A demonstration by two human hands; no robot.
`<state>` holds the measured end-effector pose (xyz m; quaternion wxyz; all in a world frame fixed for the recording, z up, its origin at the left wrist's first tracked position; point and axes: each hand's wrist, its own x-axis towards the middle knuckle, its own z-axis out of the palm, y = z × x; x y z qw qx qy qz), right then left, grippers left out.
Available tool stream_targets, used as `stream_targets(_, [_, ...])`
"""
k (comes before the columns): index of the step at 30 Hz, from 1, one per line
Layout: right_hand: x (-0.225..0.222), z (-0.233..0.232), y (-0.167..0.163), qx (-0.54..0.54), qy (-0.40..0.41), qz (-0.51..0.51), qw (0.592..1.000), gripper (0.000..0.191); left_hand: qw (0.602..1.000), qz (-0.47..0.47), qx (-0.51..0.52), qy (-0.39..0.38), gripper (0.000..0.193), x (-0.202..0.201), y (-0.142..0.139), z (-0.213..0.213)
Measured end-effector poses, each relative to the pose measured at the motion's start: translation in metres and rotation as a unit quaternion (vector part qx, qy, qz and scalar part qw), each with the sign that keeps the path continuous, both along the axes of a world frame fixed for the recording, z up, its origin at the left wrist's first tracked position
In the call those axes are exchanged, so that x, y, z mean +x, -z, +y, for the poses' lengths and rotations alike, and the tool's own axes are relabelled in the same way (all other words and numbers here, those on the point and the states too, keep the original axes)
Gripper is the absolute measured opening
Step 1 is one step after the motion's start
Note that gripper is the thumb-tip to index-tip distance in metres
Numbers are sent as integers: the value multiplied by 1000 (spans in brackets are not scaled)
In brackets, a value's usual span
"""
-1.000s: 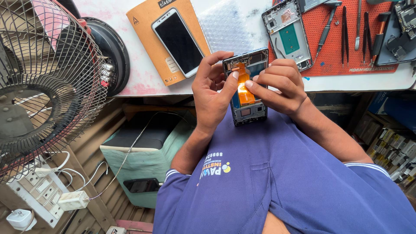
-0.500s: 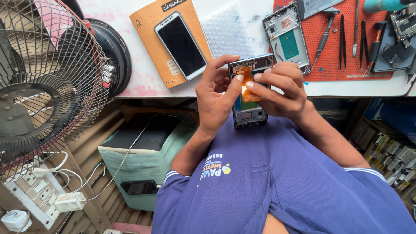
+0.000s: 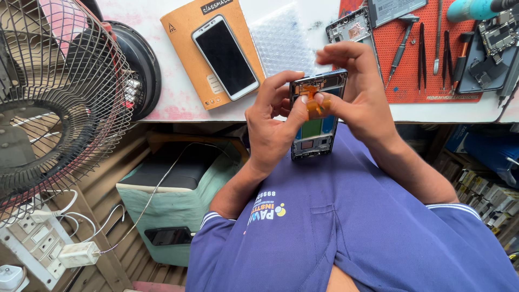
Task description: The person aligns and presses an orange ribbon cable into a smartphone chassis, then picks up a motherboard and places it into the chassis. The person works at a bench with tools and phone parts visible.
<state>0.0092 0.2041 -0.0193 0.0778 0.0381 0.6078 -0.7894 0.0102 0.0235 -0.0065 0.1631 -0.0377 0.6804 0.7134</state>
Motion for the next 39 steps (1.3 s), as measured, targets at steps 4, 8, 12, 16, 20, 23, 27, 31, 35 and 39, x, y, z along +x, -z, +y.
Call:
stream_targets(4, [6,0,1,-168,1,-163,972,44,1000,12,-12,1,34,2,-5,3])
stream_targets(8, [15,-6,10,-197,35,-159,967,30,999,34,-31,7,34,5,-3,4])
stream_targets(12, [21,-11,15,-209,54,-151,965,26,999,37,-28,1,34,5,-1,5])
stream_targets(16, [25,-12,16,-194,57,-158,966,27,1000,20,-18,-2,34,4,0,5])
stream_targets(20, [23,-5,16,-164,31,-146,975,36,1000,-9,12,6,32,1,0,3])
stream_targets(23, [21,1,20,-114,-13,-143,983,43,999,-26,28,21,30,-2,3,-2])
stream_targets(27, [18,5,33,-47,-66,-98,992,56,999,-41,11,32,30,-6,11,-8])
stream_targets(31, [18,6,42,-14,-106,-76,991,70,998,-55,17,27,30,-5,20,-10])
stream_targets(35, [23,6,44,-1,-126,-95,987,84,997,-67,35,16,30,-4,27,-11])
stream_targets(39, [27,8,49,15,-145,-100,984,93,997,-67,47,10,31,-5,36,-13])
